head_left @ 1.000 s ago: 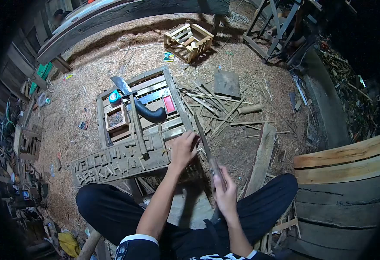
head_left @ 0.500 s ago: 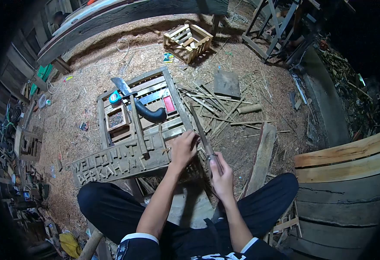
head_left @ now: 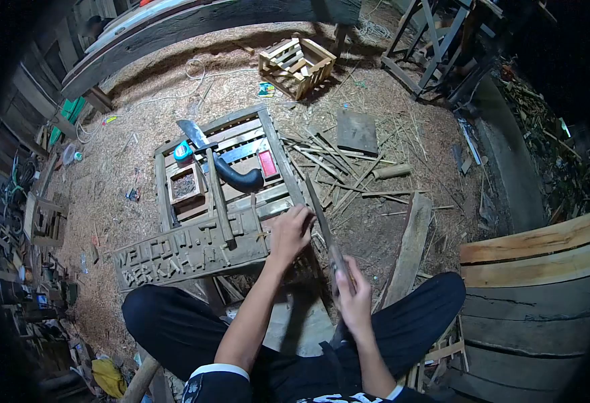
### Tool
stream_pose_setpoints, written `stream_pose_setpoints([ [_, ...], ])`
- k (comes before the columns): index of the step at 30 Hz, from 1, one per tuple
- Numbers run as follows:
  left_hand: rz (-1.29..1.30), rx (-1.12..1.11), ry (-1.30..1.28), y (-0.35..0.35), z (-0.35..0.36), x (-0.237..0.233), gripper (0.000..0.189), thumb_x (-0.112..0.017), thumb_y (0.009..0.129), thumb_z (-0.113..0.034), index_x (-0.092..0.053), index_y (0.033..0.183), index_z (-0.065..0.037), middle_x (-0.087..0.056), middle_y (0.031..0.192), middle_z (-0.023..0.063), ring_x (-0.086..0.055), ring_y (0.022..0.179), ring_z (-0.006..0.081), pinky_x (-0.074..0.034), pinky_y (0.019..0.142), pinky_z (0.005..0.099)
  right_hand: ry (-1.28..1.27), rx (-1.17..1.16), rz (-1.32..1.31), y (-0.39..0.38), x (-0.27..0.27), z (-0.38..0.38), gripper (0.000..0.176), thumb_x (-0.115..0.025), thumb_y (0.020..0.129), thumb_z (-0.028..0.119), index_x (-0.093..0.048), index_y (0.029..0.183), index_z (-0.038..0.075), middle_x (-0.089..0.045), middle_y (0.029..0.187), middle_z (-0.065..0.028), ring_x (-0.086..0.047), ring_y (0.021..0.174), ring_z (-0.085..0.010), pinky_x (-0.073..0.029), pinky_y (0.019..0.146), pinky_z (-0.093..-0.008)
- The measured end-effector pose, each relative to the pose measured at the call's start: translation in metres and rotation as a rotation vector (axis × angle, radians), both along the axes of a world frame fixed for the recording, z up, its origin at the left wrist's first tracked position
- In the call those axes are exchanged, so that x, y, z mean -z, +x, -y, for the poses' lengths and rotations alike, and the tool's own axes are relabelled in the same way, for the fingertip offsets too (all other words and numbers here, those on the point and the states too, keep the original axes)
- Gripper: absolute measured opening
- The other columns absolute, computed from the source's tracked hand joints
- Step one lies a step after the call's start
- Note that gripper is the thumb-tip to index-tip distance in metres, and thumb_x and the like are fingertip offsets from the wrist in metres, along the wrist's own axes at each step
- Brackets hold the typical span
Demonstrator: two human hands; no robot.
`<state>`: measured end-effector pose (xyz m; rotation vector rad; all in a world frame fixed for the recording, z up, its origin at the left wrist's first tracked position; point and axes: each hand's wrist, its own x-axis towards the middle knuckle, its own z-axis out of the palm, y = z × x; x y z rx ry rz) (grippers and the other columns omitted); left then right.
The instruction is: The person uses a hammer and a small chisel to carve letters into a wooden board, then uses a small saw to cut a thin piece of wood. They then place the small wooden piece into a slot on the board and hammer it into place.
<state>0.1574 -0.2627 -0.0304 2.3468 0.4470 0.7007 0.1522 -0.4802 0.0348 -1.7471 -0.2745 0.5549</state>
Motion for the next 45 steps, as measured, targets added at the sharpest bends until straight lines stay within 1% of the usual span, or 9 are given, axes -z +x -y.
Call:
stream_pose_setpoints([
  [7,0.028,0.002,-0.026,0.0,0.004,0.002,0.016,-0.074,0.086,-0.009,-0.066,0.099,-0.006,-0.062,0.093,0.0124,-0.065,0.088,0.0358,-0.051,0.076,0.0459,-0.015,0.016,0.047,0.02,0.01,-0.028,0.048,-0.061,0.107,0.026,-0.058,0.141,-0.008,-0.071,0.126,-0.0187,-0.068,0.119,-0.0249,-0.05,0.103,-0.0335],
  [9,0.023,0.006,-0.045,-0.001,0.003,0.002,0.016,-0.074,0.086,-0.009,-0.065,0.099,-0.006,-0.061,0.093,0.0125,-0.065,0.088,0.0359,-0.051,0.076,0.0458,-0.043,-0.011,0.159,0.01,-0.002,-0.011,0.045,-0.06,0.108,0.026,-0.059,0.139,-0.007,-0.072,0.121,-0.0155,-0.068,0.114,-0.0222,-0.05,0.1,-0.0332],
  [11,-0.025,0.003,-0.012,0.0,0.002,0.0,0.017,-0.074,0.085,-0.008,-0.064,0.099,-0.006,-0.061,0.095,0.0127,-0.064,0.092,0.0361,-0.051,0.078,0.0461,-0.027,-0.024,-0.125,-0.003,-0.021,0.009,0.044,-0.06,0.108,0.026,-0.058,0.138,-0.007,-0.072,0.118,-0.0132,-0.066,0.111,-0.018,-0.05,0.1,-0.0322],
  [12,-0.028,-0.001,-0.014,0.0,0.001,0.0,0.017,-0.074,0.085,-0.008,-0.064,0.099,-0.006,-0.061,0.095,0.0127,-0.064,0.092,0.0361,-0.051,0.078,0.0461,0.027,0.013,-0.102,-0.01,-0.018,0.011,0.045,-0.059,0.109,0.025,-0.057,0.14,-0.007,-0.071,0.119,-0.0124,-0.064,0.112,-0.0147,-0.05,0.1,-0.031],
  [17,-0.004,0.028,0.0,-0.002,0.0,-0.002,0.028,-0.072,0.077,-0.002,-0.063,0.104,-0.004,-0.062,0.096,0.0152,-0.065,0.091,0.0403,-0.052,0.076,0.048,0.031,0.017,-0.05,0.013,0.003,-0.023,0.044,-0.058,0.109,0.024,-0.056,0.141,-0.007,-0.071,0.122,-0.0125,-0.064,0.112,-0.0145,-0.05,0.099,-0.0304],
  [27,-0.04,0.013,0.012,0.0,-0.002,-0.003,0.023,-0.073,0.083,-0.008,-0.062,0.103,-0.004,-0.062,0.098,0.0131,-0.064,0.095,0.0363,-0.051,0.08,0.0465,-0.007,0.017,0.038,0.007,-0.002,-0.008,0.043,-0.06,0.108,0.024,-0.058,0.14,-0.004,-0.072,0.116,-0.0123,-0.064,0.104,-0.014,-0.051,0.095,-0.0312],
  [35,-0.013,0.019,0.008,0.0,-0.001,0.004,0.024,-0.073,0.081,-0.005,-0.064,0.103,-0.004,-0.062,0.098,0.0143,-0.065,0.092,0.0379,-0.052,0.077,0.0469,-0.014,-0.019,-0.1,-0.004,-0.014,0.007,0.049,-0.058,0.109,0.027,-0.056,0.142,-0.009,-0.072,0.123,-0.017,-0.066,0.113,-0.0181,-0.051,0.099,-0.0318],
  [42,-0.03,0.044,-0.02,-0.001,-0.001,0.002,0.022,-0.073,0.083,-0.008,-0.063,0.102,-0.005,-0.062,0.096,0.0123,-0.065,0.092,0.0349,-0.052,0.078,0.0463,0.028,-0.018,0.05,0.017,-0.013,-0.024,0.045,-0.059,0.108,0.023,-0.056,0.143,-0.006,-0.071,0.123,-0.0153,-0.066,0.113,-0.0173,-0.051,0.099,-0.032],
  [45,-0.04,0.03,0.035,-0.001,-0.001,0.001,0.02,-0.073,0.084,-0.009,-0.064,0.102,-0.005,-0.062,0.095,0.0122,-0.065,0.092,0.0346,-0.052,0.078,0.0459,-0.002,-0.026,-0.104,0.002,-0.009,0.003,0.043,-0.059,0.108,0.023,-0.057,0.141,-0.006,-0.071,0.122,-0.0155,-0.066,0.113,-0.0187,-0.051,0.1,-0.0332],
])
